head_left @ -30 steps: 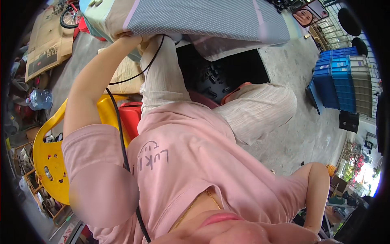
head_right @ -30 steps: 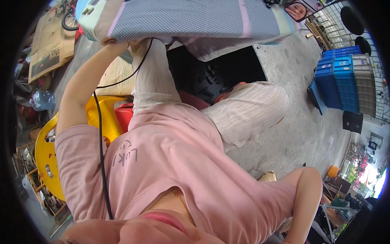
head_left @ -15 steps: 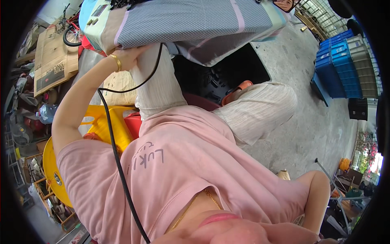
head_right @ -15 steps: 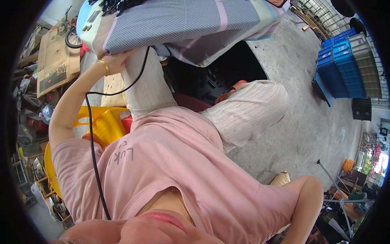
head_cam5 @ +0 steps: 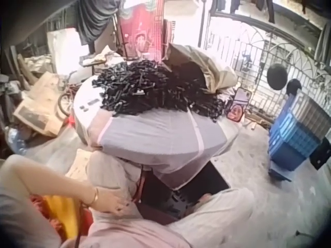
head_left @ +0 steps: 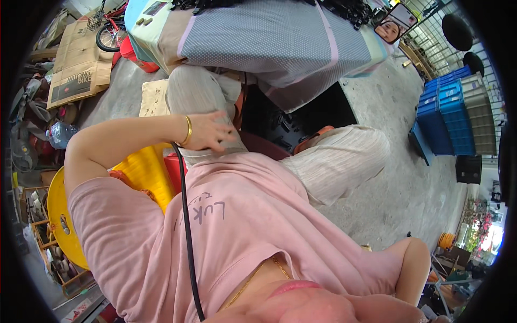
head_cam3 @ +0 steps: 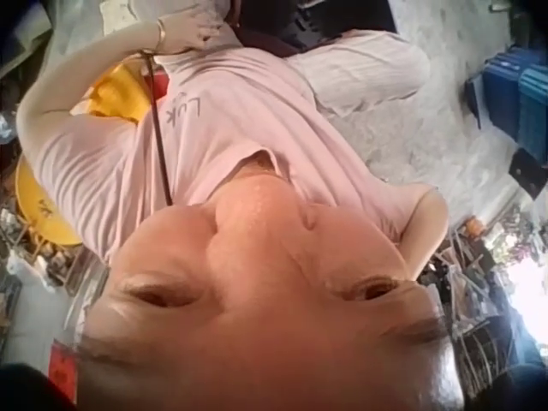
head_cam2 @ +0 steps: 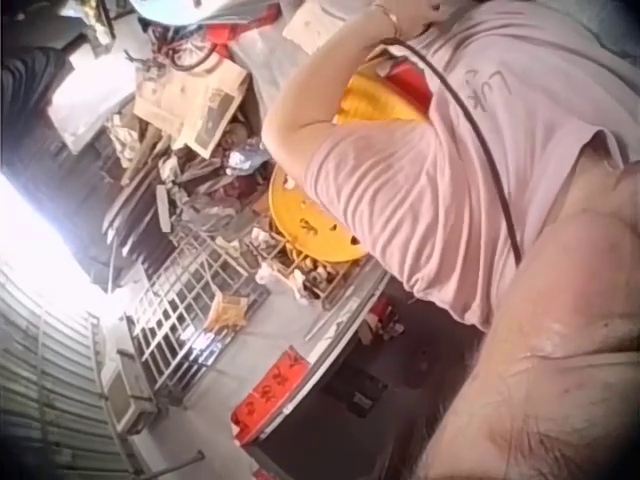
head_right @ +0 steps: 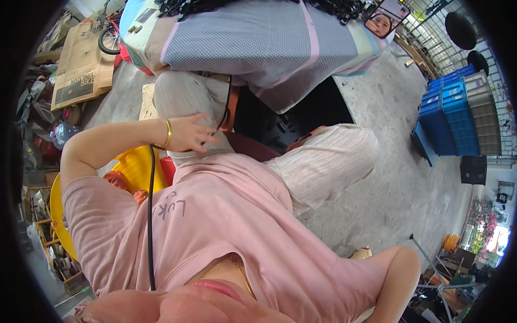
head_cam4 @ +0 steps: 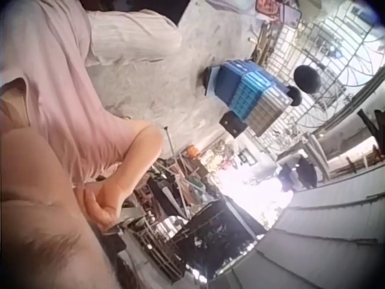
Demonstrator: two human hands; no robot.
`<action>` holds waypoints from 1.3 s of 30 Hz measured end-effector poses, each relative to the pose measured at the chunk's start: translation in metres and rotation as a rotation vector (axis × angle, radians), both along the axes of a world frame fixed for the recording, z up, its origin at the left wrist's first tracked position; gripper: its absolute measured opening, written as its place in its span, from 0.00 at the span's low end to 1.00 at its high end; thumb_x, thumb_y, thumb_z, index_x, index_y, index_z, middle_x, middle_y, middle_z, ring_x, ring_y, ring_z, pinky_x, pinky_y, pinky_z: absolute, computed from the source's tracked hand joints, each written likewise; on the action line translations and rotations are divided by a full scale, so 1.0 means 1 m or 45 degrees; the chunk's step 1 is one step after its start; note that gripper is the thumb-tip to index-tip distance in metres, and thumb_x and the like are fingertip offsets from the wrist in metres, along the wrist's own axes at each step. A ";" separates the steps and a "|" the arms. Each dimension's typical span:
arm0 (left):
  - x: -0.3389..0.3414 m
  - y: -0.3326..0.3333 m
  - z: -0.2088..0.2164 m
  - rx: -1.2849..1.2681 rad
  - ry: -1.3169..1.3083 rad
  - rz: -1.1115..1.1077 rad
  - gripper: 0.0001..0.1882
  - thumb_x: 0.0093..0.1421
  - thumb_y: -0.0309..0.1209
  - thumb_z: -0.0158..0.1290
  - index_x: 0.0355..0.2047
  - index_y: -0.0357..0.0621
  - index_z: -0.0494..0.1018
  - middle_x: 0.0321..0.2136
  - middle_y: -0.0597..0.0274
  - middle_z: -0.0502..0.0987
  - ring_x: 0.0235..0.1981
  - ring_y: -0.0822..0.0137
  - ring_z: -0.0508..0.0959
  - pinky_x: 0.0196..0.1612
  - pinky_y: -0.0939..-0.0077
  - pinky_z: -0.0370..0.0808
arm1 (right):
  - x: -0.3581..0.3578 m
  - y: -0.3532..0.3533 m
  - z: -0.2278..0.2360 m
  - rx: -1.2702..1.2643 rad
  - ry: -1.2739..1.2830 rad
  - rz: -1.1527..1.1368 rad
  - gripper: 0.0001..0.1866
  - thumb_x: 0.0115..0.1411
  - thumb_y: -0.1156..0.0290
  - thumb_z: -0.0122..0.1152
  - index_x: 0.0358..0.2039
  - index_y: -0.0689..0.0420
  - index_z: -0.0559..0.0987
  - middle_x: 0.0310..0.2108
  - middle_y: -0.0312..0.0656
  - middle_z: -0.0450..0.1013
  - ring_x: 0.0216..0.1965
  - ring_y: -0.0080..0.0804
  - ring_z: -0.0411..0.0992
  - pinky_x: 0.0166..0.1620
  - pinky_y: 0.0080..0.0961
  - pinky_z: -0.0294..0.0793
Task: Sorting and inspecting black plastic components from a large pile onto a small tray.
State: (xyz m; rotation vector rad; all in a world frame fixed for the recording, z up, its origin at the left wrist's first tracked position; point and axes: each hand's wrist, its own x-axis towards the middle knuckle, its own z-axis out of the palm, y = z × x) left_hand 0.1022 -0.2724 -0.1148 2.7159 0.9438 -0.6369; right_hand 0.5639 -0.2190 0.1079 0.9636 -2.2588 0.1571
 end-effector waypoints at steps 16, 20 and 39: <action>-0.116 0.046 0.063 0.105 0.374 1.106 0.16 0.51 0.41 0.54 0.36 0.47 0.78 0.44 0.57 0.75 0.48 0.57 0.71 0.53 0.67 0.67 | -0.033 0.042 -0.003 -0.204 -0.375 0.229 0.09 0.43 0.70 0.54 0.22 0.62 0.78 0.16 0.38 0.68 0.18 0.28 0.68 0.19 0.20 0.66; -0.161 0.043 0.068 0.105 0.377 1.504 0.17 0.53 0.43 0.51 0.29 0.42 0.79 0.31 0.50 0.78 0.36 0.53 0.77 0.43 0.63 0.72 | -0.052 0.063 -0.007 -0.298 -0.507 0.304 0.10 0.44 0.69 0.54 0.24 0.62 0.78 0.17 0.38 0.68 0.19 0.28 0.67 0.20 0.21 0.66; -0.114 0.081 0.135 -0.750 -0.438 1.754 0.15 0.56 0.36 0.52 0.39 0.40 0.77 0.32 0.59 0.79 0.32 0.70 0.78 0.34 0.77 0.76 | -0.099 0.208 -0.021 -0.535 -0.915 0.439 0.15 0.46 0.65 0.53 0.31 0.61 0.77 0.21 0.38 0.66 0.21 0.30 0.66 0.22 0.26 0.64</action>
